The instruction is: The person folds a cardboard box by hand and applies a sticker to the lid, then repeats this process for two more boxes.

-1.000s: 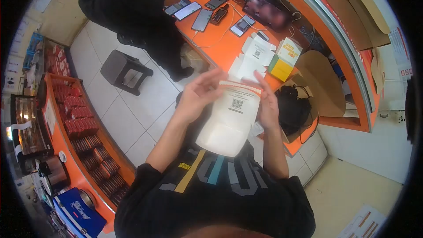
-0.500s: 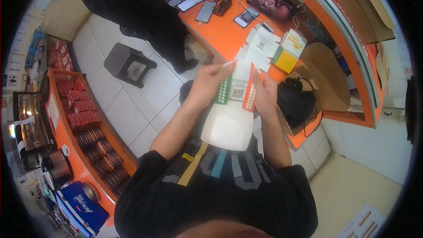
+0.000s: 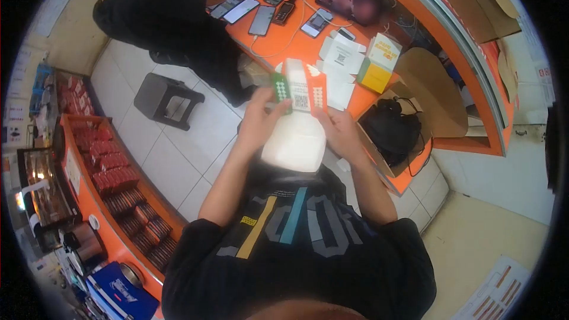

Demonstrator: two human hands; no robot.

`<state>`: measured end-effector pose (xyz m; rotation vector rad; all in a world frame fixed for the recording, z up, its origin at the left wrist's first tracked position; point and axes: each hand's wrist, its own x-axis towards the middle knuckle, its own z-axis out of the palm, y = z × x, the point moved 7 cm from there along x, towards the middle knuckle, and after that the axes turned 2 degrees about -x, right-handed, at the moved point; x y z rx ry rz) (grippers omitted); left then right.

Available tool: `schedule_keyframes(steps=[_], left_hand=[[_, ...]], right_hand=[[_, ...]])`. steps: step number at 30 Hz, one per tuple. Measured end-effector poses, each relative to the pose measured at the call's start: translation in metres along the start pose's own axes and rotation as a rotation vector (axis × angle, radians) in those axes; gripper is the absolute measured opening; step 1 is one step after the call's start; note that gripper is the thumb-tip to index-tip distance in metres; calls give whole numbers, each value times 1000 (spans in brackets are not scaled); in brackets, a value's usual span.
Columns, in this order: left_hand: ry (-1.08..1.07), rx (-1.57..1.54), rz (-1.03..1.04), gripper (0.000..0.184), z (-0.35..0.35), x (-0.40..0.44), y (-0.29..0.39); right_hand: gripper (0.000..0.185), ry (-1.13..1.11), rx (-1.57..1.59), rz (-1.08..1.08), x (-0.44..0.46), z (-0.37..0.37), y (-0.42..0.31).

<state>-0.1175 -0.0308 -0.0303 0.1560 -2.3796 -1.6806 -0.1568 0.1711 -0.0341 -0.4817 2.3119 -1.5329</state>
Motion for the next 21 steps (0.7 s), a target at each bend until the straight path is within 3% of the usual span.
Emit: schedule_keyframes(steps=[1, 2, 5, 6, 8, 10, 11, 12, 13, 14, 16, 18, 21], left_hand=[[98, 214, 185, 47, -2, -4, 15], [90, 255, 233, 62, 2, -4, 20], [-256, -216, -190, 64, 37, -19, -1], [-345, -416, -45, 59, 49, -18, -15], [-173, -719, -376, 55, 43, -12, -29], [-42, -1065, -604, 49, 39, -11, -36], [-56, -1080, -599, 48, 39, -6, -36], [-69, -1098, -598, 47, 41, -3, -35], [-84, -1113, -597, 46, 44, 0, -35], [-89, -1010, -585, 43, 45, 4, -36], [-376, -514, -168, 43, 45, 26, 4], [-653, -169, 280, 56, 60, 35, 16], [-726, 593, 373, 83, 80, 33, 66]], right_hand=[[29, 10, -158, 80, -2, -3, 2], [22, 101, -341, 91, -2, -7, -5], [32, 224, -427, -322, -8, 15, -28], [44, 183, -504, -367, -13, 21, -37], [75, 102, -660, -453, -24, 27, -56], [107, 154, -547, -339, -22, 13, -34], [124, 172, -490, -281, -22, 6, -20], [136, 50, -276, -219, -19, 8, -9], [135, 47, -203, -156, -20, 9, -3], [134, 47, -130, -94, -20, 12, 0], [126, 75, -59, -5, -15, 15, 1], [115, 122, -68, 63, -12, 13, 2], [96, 150, -331, -338, -2, 10, 43]])
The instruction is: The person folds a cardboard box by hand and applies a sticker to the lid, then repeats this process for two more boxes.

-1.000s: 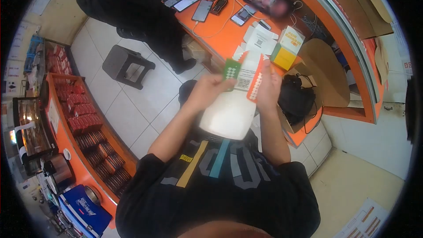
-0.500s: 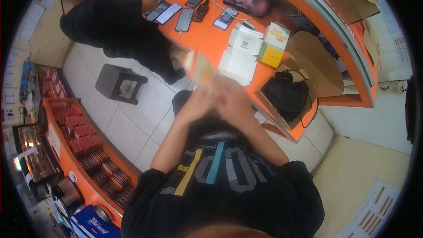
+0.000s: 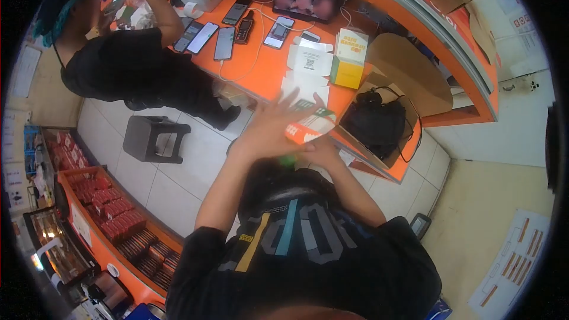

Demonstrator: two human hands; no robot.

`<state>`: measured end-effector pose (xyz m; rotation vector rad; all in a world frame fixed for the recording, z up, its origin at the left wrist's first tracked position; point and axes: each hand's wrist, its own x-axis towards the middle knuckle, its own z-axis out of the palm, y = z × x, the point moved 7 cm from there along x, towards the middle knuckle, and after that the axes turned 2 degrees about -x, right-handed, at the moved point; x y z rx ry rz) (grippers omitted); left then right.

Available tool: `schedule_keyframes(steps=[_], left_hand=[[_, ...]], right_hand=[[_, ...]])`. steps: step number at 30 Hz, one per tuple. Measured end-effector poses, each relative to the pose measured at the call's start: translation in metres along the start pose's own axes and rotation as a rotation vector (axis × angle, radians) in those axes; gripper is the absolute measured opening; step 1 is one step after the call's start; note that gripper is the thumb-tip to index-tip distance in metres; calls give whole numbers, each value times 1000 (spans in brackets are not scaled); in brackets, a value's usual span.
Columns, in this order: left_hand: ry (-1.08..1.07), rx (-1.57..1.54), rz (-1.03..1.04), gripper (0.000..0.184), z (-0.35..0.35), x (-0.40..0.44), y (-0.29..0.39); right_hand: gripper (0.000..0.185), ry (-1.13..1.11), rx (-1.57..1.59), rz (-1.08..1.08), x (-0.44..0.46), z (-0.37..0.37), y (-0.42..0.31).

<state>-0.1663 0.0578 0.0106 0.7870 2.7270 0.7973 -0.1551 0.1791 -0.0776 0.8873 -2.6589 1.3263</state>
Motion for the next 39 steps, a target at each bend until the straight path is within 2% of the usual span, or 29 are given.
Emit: schedule_keyframes(steps=[1, 2, 4, 5, 6, 8, 10, 12, 16, 23, 25, 31, 34, 37, 39], left_hand=[[3, 108, -50, 108, -3, 11, -5], [109, 62, -57, 111, -11, 20, -13], [333, -30, -70, 115, -24, 32, -31], [335, 15, -84, 115, -28, 33, -35], [330, -47, -74, 112, -27, 31, -37], [323, -165, -61, 106, -18, 25, -46], [275, -149, -39, 100, 4, 13, -52], [243, -205, -73, 96, 25, -8, -65], [212, -444, -213, 91, 38, -54, -91], [234, -542, -319, 86, 61, -102, -119], [231, -560, -336, 85, 68, -108, -122], [224, -612, -348, 83, 72, -112, -125], [213, -612, -334, 81, 67, -110, -122], [192, -624, -338, 81, 64, -109, -120], [175, -622, -348, 81, 66, -110, -120]], right_hand=[[87, 163, -105, -4, 2, -13, 11], [78, 324, -207, -7, 4, -25, 21], [76, 437, 236, 546, 33, -66, 55], [75, 568, 148, 675, 36, -88, 75], [83, 636, -66, 630, 45, -109, 102], [94, 683, -370, 929, 48, -119, 180], [105, 570, -481, 1009, 63, -118, 203], [110, 441, -468, 989, 79, -112, 224], [120, 323, -480, 1016, 105, -100, 251], [135, 405, -351, 1065, 93, -79, 275], [134, 409, -336, 1036, 88, -80, 265], [110, 587, -451, 704, 68, -68, 265], [101, 346, -498, 926, 72, -66, 255], [98, 457, -1027, 467, 94, -74, 251], [98, 275, -871, 685, 100, -71, 283]])
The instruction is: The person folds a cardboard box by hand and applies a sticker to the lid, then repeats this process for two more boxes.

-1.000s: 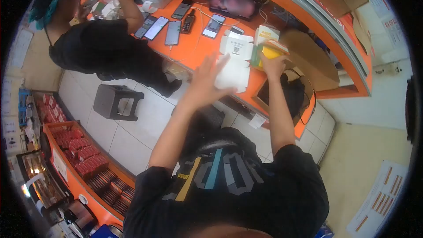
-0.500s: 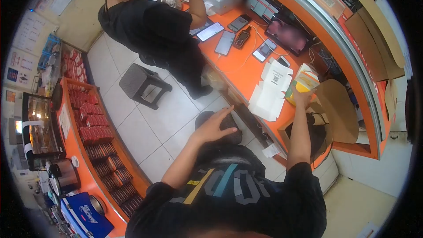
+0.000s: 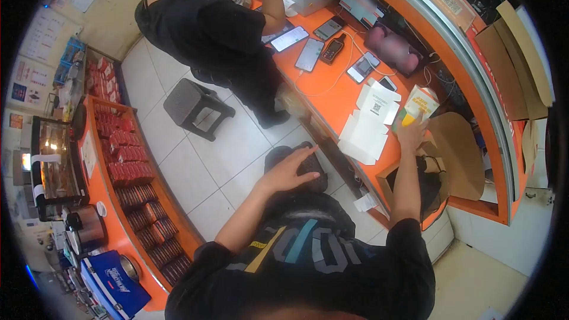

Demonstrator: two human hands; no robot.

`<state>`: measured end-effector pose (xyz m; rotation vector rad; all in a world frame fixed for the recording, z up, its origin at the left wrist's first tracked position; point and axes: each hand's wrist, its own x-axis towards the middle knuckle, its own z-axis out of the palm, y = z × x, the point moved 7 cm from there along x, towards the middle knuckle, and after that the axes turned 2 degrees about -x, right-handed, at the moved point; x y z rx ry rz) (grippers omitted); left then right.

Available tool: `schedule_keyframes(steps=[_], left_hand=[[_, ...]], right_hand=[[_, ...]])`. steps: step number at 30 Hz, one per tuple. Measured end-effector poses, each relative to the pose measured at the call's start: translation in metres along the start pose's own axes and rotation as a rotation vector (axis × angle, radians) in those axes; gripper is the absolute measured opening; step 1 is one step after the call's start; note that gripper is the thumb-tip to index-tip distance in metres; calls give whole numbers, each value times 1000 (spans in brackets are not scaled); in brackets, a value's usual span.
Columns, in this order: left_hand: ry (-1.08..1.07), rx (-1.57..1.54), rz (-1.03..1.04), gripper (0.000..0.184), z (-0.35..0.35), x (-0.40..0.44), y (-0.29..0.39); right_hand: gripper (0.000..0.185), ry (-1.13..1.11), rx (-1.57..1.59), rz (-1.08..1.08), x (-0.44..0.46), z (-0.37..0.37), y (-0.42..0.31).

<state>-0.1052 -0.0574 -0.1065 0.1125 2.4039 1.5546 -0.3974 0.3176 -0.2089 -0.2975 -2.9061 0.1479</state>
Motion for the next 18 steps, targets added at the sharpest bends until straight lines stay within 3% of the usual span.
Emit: schedule_keyframes(steps=[4, 7, 10, 15, 18], left_hand=[[28, 20, 5, 81, 2, 2, -2], [38, 40, 0, 81, 3, 0, -4], [18, 65, -16, 81, 3, -1, -6], [34, 104, -25, 78, 4, -8, -8], [35, 90, -10, 73, 8, -12, -18]], right_hand=[[100, -452, -46, 138, 15, -3, -2], [100, -492, -293, 21, 38, 10, 2], [103, -490, -287, -137, 55, 34, -2], [105, -547, -43, -167, 61, 56, 8], [107, -645, -234, -210, 71, 72, 13]])
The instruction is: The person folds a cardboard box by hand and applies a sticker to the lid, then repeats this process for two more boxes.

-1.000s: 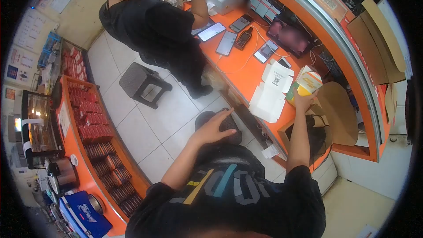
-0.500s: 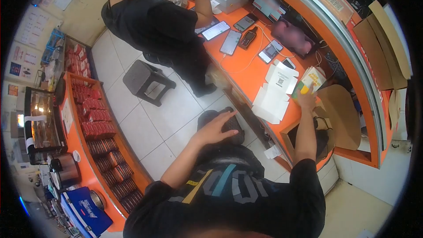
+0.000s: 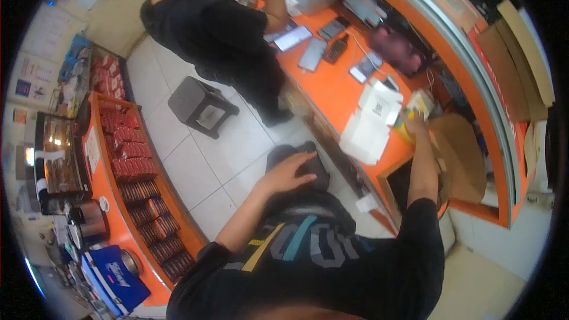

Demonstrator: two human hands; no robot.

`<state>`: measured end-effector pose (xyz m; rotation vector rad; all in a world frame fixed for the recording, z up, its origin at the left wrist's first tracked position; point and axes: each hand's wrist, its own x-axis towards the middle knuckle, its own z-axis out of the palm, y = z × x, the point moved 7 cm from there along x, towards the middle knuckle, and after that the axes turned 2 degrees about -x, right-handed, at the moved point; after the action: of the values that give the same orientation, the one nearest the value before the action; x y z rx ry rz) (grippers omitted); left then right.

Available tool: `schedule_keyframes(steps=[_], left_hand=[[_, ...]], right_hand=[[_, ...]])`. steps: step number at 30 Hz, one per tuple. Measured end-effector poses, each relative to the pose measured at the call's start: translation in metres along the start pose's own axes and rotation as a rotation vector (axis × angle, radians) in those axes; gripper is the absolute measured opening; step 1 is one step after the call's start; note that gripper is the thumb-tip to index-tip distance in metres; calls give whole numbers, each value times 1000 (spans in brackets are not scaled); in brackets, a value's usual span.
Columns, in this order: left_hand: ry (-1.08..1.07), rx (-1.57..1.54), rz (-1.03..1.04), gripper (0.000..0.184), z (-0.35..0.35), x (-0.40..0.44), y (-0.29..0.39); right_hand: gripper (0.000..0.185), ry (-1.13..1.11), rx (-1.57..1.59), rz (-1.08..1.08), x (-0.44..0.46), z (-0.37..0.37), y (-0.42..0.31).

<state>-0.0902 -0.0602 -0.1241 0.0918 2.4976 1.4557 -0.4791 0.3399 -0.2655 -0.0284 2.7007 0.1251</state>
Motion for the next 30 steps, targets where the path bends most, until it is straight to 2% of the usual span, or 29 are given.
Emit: schedule_keyframes(steps=[1, 2, 3, 5, 7, 9, 12, 15, 18, 21, 22, 25, 27, 29, 30], left_hand=[[-4, 3, 34, 70, 2, 1, -2], [-9, 10, 27, 68, 5, -1, -5], [-11, 18, 27, 66, 9, -3, -6], [-13, -11, -49, 65, 9, -7, -1], [-57, -1, -62, 65, 21, -11, -5], [-96, 13, -70, 65, 26, -15, -8], [-138, 14, -87, 64, 30, -17, 3], [-113, -31, -107, 62, 23, -21, 17], [-94, -42, -104, 61, 24, -25, 15], [-124, -51, -79, 61, 31, -29, 10], [-124, -25, -62, 61, 31, -30, 8], [-123, -9, -51, 61, 33, -32, 9], [-126, -72, -87, 60, 31, -26, 21], [-127, -329, -98, 59, 40, -15, 24], [-130, -458, -102, 58, 46, -8, 27]], right_hand=[[98, 174, -133, -69, 15, 14, 5], [85, 366, -173, -11, -49, -40, -22], [71, 572, -246, -128, -67, -45, -36], [64, 580, -160, -166, -125, -69, -79], [68, 461, 432, -518, -157, -31, -115], [76, 330, 202, -709, -196, 5, -157], [82, 90, 96, -556, -219, 31, -168], [78, 85, 213, -653, -202, 42, -157], [54, 223, 387, -767, -168, 52, -140], [32, -62, 604, -553, -141, 47, -123], [23, 282, 656, -594, -157, 17, -120], [24, 461, 664, -451, -203, -51, -107], [16, 728, 697, -472, -243, -91, -103], [13, 1001, 724, -481, -294, -123, -105], [12, 1062, 689, -558, -321, -129, -115]])
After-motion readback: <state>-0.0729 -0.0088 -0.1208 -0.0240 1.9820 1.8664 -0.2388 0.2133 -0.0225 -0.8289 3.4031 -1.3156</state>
